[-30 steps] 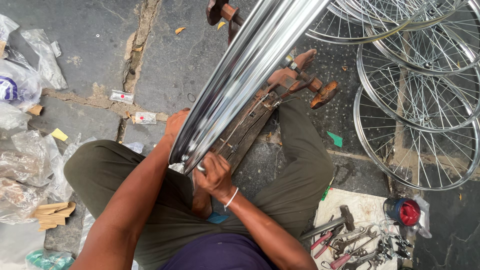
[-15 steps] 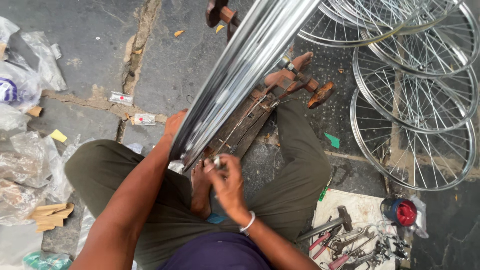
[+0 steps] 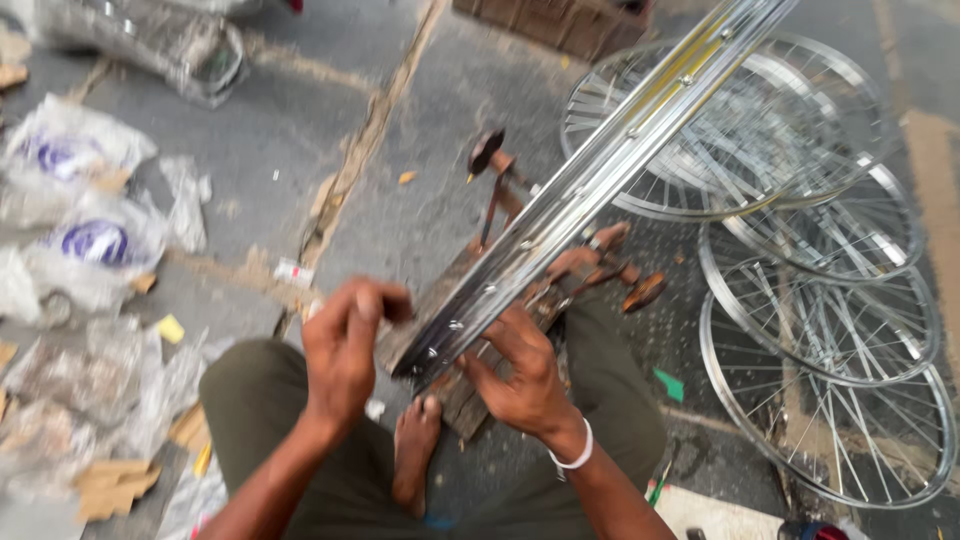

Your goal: The person sits on the ground and uses a spoke wrench to tighten the nipples on a bicycle wheel rim. They rotate the wheel periodically to access different sections and continue tightening the spokes.

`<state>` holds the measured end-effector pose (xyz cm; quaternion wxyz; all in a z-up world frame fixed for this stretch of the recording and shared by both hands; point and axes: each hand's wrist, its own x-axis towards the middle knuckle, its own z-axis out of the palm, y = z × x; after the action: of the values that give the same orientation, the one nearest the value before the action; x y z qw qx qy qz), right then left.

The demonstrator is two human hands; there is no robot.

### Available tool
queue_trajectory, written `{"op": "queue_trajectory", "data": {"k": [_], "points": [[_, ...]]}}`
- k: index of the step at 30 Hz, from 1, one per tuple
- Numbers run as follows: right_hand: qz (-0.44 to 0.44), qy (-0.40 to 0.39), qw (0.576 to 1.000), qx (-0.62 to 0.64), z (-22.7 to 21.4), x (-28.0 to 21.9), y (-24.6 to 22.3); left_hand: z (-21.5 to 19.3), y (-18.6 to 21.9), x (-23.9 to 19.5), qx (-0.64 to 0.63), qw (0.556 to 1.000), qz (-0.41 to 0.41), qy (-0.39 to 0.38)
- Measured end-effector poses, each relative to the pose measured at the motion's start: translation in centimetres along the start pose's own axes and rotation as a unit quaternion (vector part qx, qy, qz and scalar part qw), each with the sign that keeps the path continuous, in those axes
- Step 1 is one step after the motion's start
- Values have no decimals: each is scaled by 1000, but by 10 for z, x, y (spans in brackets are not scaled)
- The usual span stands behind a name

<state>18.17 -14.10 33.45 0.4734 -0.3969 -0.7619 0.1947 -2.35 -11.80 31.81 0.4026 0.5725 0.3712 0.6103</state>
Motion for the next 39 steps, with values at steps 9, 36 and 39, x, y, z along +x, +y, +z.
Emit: {"op": "queue_trajectory", "data": {"k": [9, 36, 39], "points": [[120, -87, 985, 84, -41, 41, -12, 41, 24, 15, -97, 980, -158, -65], [-11, 277, 960, -21, -7, 8, 11, 51, 70, 25, 135, 983, 124, -30], [-47, 309, 947, -68, -19, 11, 14, 53, 74, 34, -4, 999, 3, -53]]}}
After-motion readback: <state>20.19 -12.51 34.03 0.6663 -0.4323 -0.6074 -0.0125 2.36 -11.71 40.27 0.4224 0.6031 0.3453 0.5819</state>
